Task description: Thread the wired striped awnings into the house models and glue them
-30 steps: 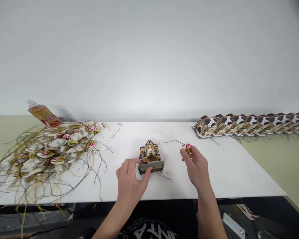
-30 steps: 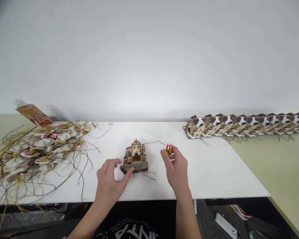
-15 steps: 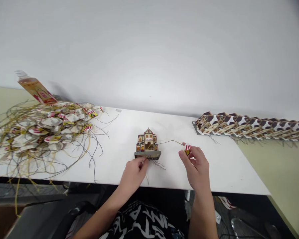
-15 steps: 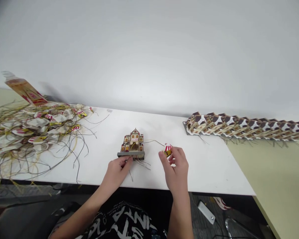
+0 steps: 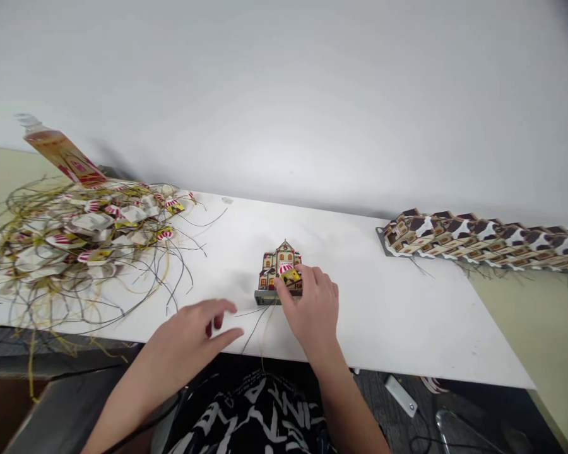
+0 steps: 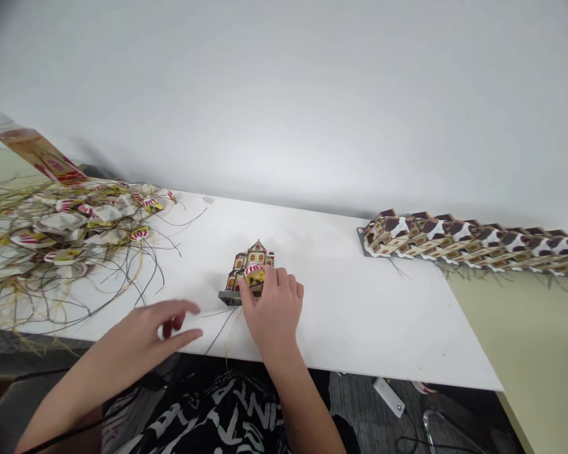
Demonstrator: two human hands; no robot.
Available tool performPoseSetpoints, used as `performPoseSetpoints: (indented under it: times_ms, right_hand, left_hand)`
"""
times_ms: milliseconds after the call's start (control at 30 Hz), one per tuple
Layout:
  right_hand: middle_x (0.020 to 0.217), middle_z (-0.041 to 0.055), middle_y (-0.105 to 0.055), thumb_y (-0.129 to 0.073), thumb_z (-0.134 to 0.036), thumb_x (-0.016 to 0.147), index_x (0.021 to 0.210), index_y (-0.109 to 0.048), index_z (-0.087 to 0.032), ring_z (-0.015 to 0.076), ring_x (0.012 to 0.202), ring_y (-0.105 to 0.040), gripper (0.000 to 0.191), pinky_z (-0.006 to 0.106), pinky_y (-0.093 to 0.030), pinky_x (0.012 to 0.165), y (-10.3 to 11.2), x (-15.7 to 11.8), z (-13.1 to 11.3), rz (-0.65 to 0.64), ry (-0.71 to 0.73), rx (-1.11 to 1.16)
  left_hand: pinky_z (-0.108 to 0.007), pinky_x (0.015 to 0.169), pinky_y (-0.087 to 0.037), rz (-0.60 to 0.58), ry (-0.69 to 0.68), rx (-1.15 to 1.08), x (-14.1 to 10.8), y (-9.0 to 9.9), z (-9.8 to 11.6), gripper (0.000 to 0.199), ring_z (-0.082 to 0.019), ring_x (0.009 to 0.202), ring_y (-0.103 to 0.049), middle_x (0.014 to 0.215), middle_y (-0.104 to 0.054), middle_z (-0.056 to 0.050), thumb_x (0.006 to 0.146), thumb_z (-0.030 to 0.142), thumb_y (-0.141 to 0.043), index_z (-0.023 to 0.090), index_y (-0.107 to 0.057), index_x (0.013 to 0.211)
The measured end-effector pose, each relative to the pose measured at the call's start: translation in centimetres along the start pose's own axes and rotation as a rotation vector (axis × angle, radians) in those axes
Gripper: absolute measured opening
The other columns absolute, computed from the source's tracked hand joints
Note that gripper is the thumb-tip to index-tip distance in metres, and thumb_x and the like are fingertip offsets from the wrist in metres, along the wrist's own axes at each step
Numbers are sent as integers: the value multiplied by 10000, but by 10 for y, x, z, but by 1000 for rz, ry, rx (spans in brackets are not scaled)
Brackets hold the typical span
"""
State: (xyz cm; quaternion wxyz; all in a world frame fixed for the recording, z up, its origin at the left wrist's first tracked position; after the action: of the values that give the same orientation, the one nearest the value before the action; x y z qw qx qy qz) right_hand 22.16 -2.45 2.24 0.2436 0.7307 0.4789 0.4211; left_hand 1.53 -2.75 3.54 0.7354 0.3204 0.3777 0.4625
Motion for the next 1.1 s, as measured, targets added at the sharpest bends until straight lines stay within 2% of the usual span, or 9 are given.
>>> performPoseSetpoints:
  times_ms: [133, 233, 300, 433, 533, 633, 767, 967, 1100]
  right_hand:
    - [930, 90, -647, -544, -655, 886, 1111, -602, -176, 272, 865, -592, 533, 435, -423, 813, 6, -2, 11, -33, -46, 119]
    - [955, 74, -627, -533, -634, 890, 1151, -577, -178, 220, 799, -556, 527, 355, -444, 707, 20, 11, 53, -11, -245, 281]
    - [1009, 90, -616, -591, -622, 843, 1187, -558, -173, 219, 791, -539, 567, 352, -443, 685, 23, 27, 88, 21, -382, 240]
    - [1120, 142, -589, -735, -536, 682, 1181, -549, -148, 267, 918, -550, 658, 412, -451, 795, 3, 66, 140, -25, -410, 228]
    - [1132, 143, -591, -733, -499, 651, 1054, -581, -161, 262, 945, -549, 548, 413, -443, 841, -19, 86, 156, -32, -374, 266]
    - [997, 94, -608, -651, -523, 731, 951, -565, -183, 214, 834, -555, 414, 361, -456, 752, -27, 91, 159, -23, -375, 329]
    - [704, -20, -558, -621, -574, 784, 910, -508, -222, 157, 618, -520, 391, 286, -430, 581, -14, 78, 148, -88, -388, 445]
    - [900, 27, -672, -652, -465, 852, 952, -570, -232, 195, 822, -636, 267, 313, -508, 721, 11, 43, 116, -380, -320, 790]
    - [748, -8, -641, -653, -390, 885, 916, -652, -220, 158, 663, -572, 173, 263, -452, 610, 26, 25, 111, -493, -190, 635]
  left_hand:
    - [-259, 650, -487, 159, -206, -173, 35, 8, 27, 466, -186, 836, -595, 1002, -642, -35, 857, 570, -597, 248, -618, 1194]
    - [-319, 775, -521, 152, -290, -178, 57, 1, 45, 516, -207, 950, -591, 1160, -603, -62, 843, 535, -639, 231, -584, 1257]
    - [-378, 870, -514, 131, -311, -169, 66, -5, 52, 521, -230, 1011, -587, 1190, -582, -77, 841, 506, -652, 216, -582, 1267]
    - [-406, 923, -500, 115, -304, -173, 73, -14, 56, 428, -225, 992, -598, 1112, -586, -66, 866, 442, -639, 210, -612, 1225]
    - [-407, 947, -498, 125, -301, -221, 73, -19, 54, 355, -218, 995, -600, 1099, -585, -57, 891, 416, -617, 224, -631, 1189]
    - [-433, 989, -486, 116, -309, -273, 69, -24, 51, 355, -239, 1079, -578, 1176, -565, -74, 908, 428, -598, 225, -615, 1198]
    - [-444, 1047, -449, 140, -352, -296, 64, -29, 46, 356, -254, 1204, -523, 1278, -536, -94, 940, 410, -566, 224, -561, 1243]
    - [-362, 983, -488, 247, -414, -320, 55, -26, 37, 364, -221, 1154, -560, 1250, -594, -79, 958, 360, -555, 231, -502, 1293]
    - [-311, 888, -518, 295, -379, -386, 53, -26, 24, 364, -197, 1031, -609, 1180, -642, -73, 955, 321, -549, 224, -511, 1304]
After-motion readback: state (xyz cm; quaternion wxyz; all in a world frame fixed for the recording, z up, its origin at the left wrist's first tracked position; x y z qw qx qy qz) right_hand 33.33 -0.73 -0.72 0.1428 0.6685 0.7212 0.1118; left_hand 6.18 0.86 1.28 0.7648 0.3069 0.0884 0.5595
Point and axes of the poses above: each hand's wrist, its own x-axis towards the middle knuckle, its own y-axis out of the back of the hand, z = x × y, the point moved 4 cm from there along x, towards the middle knuckle
